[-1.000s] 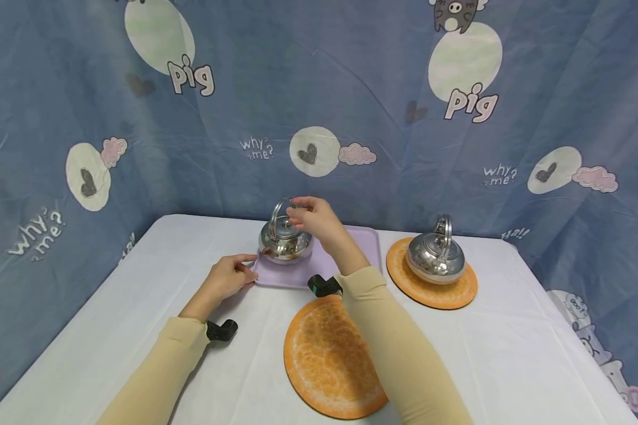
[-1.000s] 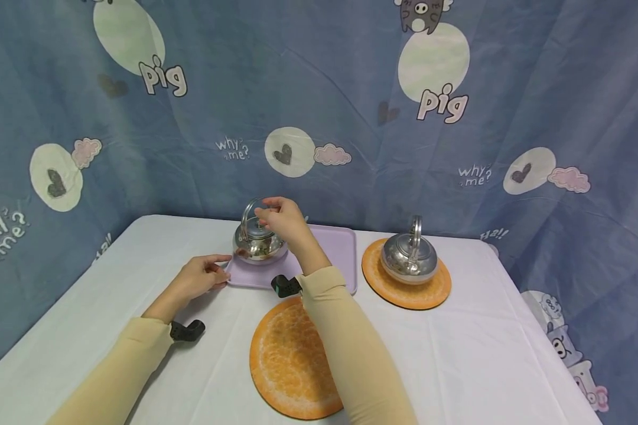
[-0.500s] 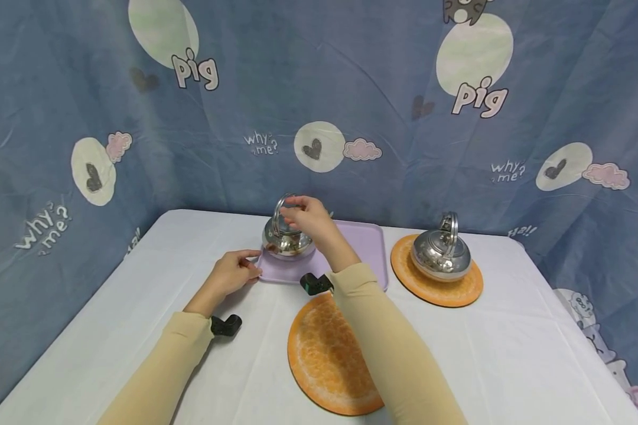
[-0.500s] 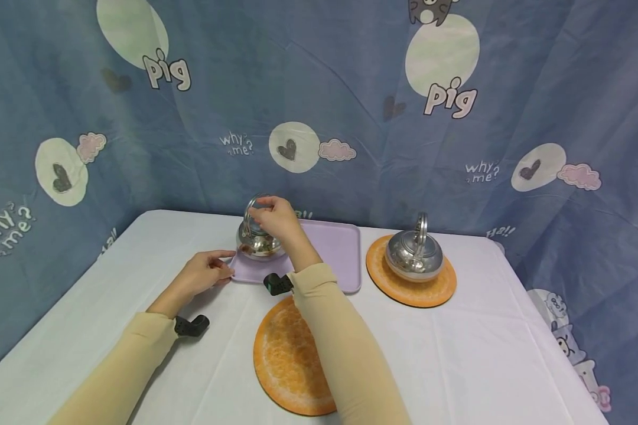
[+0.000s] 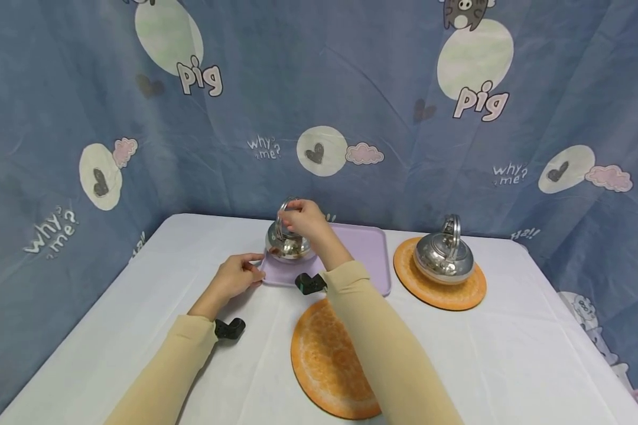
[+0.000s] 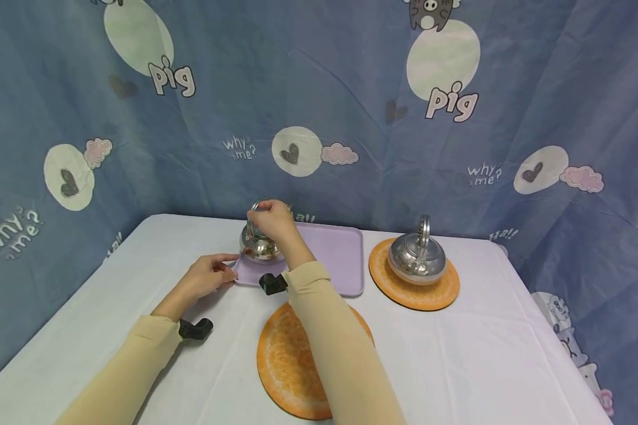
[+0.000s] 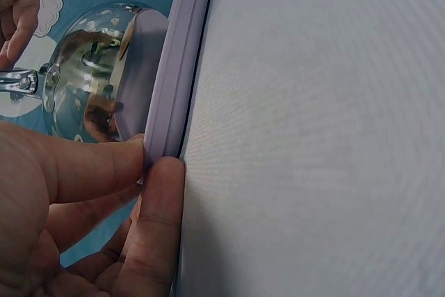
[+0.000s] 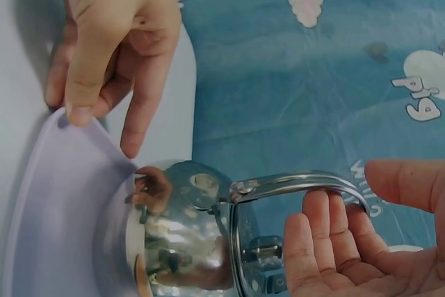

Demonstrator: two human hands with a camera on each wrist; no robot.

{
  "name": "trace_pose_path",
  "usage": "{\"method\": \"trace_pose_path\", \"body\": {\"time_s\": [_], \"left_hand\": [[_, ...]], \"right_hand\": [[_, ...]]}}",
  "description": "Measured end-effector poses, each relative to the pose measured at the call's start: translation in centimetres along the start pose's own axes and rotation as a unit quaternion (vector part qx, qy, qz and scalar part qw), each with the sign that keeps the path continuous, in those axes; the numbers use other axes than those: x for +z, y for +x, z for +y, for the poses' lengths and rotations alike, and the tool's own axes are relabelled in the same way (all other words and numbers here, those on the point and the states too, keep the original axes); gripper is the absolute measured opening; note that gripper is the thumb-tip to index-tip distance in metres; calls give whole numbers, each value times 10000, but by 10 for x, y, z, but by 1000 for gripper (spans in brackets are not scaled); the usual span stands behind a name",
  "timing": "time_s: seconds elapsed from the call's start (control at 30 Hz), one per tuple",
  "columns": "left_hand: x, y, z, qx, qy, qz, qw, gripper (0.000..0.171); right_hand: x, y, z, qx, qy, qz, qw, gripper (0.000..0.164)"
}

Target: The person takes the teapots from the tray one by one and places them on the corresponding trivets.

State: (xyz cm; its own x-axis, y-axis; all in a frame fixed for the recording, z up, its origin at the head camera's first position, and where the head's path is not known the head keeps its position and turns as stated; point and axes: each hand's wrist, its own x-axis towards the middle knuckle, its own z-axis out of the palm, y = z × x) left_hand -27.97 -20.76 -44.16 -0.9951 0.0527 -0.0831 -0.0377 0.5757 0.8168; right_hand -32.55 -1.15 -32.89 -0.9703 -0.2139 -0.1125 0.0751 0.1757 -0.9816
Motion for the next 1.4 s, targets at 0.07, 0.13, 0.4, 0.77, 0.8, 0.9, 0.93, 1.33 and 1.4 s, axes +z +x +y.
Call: {"method": "trace_pose_path", "body": {"time_s": [0.07,0.13,0.4,0.77,0.8,0.9,0.93,1.33,1.4], "left_hand": [[1,0,-1,7,3,15,10000,53],[2,0,-1,2,-16,47,10000,52],[0,3,1,47,13,74,10000,52],[1,3,4,-19,-49,73,10000,52],[1,3,3,-8,-44,74,10000,52],[2,3,3,-18,-52,89,9999,51],[2,3,2,-2,-38,83,10000,51],[2,1,1,-12,-104,43,9999,51],[2,0,0,-8,-105,52,9999,51]], "right_hand": [[1,1,1,-17,-30,-9,10000,45],[2,1,1,-85,-57,-16,9999,44],[3,2,-1,-236,-4,144,9996,29],[3,3,0,-228,23,265,9994,22],[3,3,0,-220,22,279,9994,22],[2,3,0,-205,41,317,9993,22],[1,2,0,-201,52,322,9993,23],[-18,0,3,-276,-235,217,9991,28],[-22,-1,4,-287,-275,212,9990,30]]}}
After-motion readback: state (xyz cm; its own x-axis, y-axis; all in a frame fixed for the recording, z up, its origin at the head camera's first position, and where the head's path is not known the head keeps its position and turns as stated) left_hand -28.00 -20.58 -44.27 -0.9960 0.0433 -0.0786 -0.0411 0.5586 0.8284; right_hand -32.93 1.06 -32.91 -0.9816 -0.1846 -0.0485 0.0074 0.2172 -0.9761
